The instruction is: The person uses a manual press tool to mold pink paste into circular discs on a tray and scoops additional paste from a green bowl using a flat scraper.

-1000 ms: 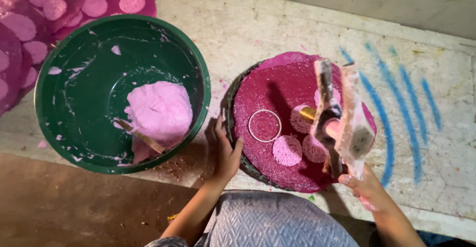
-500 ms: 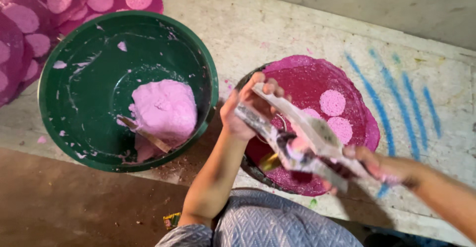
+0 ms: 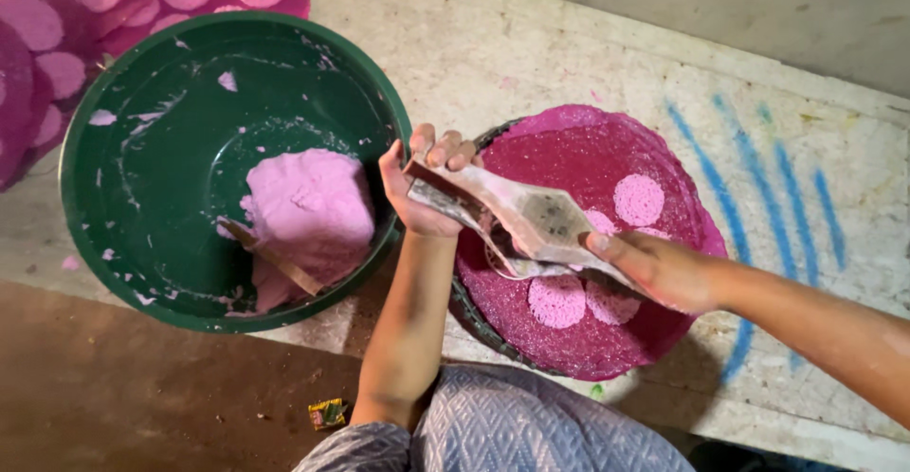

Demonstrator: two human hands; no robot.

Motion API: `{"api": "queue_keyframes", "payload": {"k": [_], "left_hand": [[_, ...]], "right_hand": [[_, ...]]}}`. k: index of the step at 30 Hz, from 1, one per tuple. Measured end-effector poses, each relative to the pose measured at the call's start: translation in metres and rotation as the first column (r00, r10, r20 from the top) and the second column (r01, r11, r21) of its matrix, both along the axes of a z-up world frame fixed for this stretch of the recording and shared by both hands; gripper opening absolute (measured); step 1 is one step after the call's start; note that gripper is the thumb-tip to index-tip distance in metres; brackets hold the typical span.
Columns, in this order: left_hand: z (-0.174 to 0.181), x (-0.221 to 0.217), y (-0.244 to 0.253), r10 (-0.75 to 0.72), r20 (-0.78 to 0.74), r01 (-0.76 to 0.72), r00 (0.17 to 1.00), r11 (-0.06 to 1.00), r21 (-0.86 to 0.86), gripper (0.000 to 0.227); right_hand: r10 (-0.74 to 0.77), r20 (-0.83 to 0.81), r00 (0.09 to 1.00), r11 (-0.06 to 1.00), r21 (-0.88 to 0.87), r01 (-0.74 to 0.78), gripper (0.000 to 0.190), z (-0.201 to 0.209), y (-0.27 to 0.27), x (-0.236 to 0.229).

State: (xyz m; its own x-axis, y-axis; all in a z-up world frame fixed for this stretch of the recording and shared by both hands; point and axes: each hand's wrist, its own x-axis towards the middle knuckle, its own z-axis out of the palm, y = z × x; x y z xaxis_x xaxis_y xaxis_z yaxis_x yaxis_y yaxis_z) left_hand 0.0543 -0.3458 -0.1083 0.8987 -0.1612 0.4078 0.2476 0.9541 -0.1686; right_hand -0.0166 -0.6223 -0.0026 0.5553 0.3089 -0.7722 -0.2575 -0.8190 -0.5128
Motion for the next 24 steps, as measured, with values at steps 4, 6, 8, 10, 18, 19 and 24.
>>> {"api": "queue_keyframes", "payload": {"k": [4,6,8,10,18,19,24], "left_hand": [[-0.013,-0.004,-0.013,-0.005,-0.049,0.006,0.999,1.0,0.027,0.029],[-0.021,-0.005,-0.024,-0.016,-0.08,0.017,0.997,1.0,0.012,0.027],[-0.026,-0.001,-0.035,-0.015,-0.105,0.015,0.994,1.0,0.003,0.025],[-0.028,0.008,-0.042,-0.032,-0.066,0.032,0.997,0.999,0.0,0.024],[-0.009,0.035,-0.022,-0.029,0.103,0.02,0.994,0.996,0.087,0.028],[-0.007,0.035,-0.017,-0.027,0.106,0.016,0.994,0.994,0.107,0.029],[-0.008,0.023,-0.001,0.0,0.044,-0.007,0.999,0.988,0.155,0.029]], "right_hand": [[-0.021,-0.071,0.997,0.998,0.055,0.025,0.095,0.006,0.0,-0.003],[-0.045,-0.045,0.998,0.999,-0.008,0.045,0.091,0.009,-0.003,-0.004],[-0.13,-0.01,0.991,0.986,-0.103,0.129,0.081,0.013,-0.006,-0.004],[-0.097,0.055,0.994,0.972,-0.207,0.106,0.082,0.015,-0.007,-0.003],[-0.126,0.292,0.948,0.992,0.03,0.123,0.074,-0.003,0.009,-0.005],[-0.124,0.308,0.943,0.992,0.051,0.113,0.074,-0.008,0.01,-0.006],[-0.127,0.234,0.964,0.986,0.131,0.099,0.075,-0.027,0.014,-0.016]]}}
